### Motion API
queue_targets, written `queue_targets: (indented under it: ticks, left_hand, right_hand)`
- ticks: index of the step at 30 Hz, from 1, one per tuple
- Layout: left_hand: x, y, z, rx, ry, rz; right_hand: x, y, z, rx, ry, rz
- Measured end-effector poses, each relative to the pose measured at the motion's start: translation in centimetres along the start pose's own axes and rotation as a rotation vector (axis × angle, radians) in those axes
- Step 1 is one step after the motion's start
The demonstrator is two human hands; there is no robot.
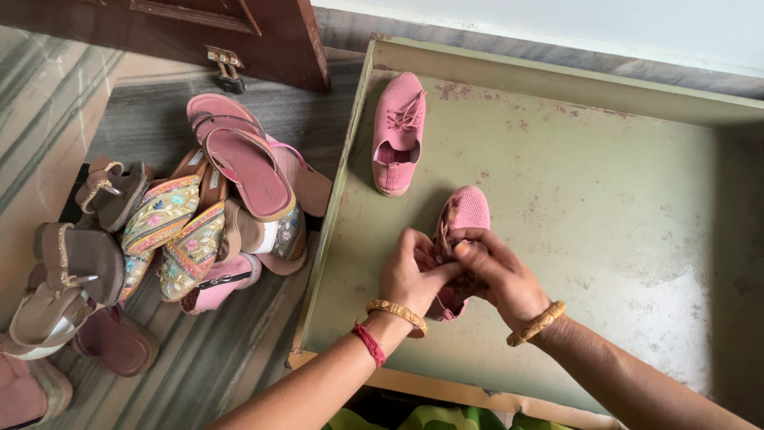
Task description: The person removes shoes from a pile on the floor and places them into a green metal shoe rack. They handle pink sneakers, sandals, and embellished flats, arranging them neatly inside the rack using a cloth to wipe surfaces as needed.
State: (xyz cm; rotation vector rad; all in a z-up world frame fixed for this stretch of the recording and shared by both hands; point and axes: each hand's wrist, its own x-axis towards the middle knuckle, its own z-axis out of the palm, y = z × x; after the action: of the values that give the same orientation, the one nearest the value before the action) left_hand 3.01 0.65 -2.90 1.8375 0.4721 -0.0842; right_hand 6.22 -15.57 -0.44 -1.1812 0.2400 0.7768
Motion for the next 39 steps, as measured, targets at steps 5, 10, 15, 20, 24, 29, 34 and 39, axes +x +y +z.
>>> queue_targets:
  ticks: [5, 10, 15, 20, 24, 29, 34, 39]
  left_hand:
    - [-0.4, -0.3, 0.4, 0.047, -0.173, 0.039]
    - [-0.6, -2.6, -1.4, 0.547, -0.328, 0.650]
    - [-0.6, -5.2, -0.1, 0.795, -0.440, 0.707]
    - [-0.3, -7.4, 0.3, 0.781, -0.524, 0.567]
    - [-0.4, -7.7, 0.0, 0.786, -0.484, 0.655]
    - [-0.6, -6.5, 0.0, 0.792, -0.485, 0.669]
    - [-0.8, -6.5, -0.3, 0.799, -0.509, 0.591]
    - [-0.6, -6.0, -0.6, 0.782, -0.497, 0.633]
  right_hand:
    - [1.9, -1.6, -0.6, -0.841, 0.196, -0.053]
    - [7.6, -4.3, -3.3, -1.161, 0.454, -0.534]
    - [8.7, -0.2, -2.6, -1.567, 0.192, -0.594]
    - [6.6, 1.8, -2.0, -1.400, 0.055, -0.311]
    - [9.1, -2.3, -4.6, -1.382, 0.263, -0.452]
    - [9.4, -0.1, -2.9, -1.627, 0.143, -0.515]
    - [7.2, 0.5, -2.0, -1.409, -0.014, -0.046]
    - [7.1, -2.1, -5.1, -1.560, 0.424, -0.460]
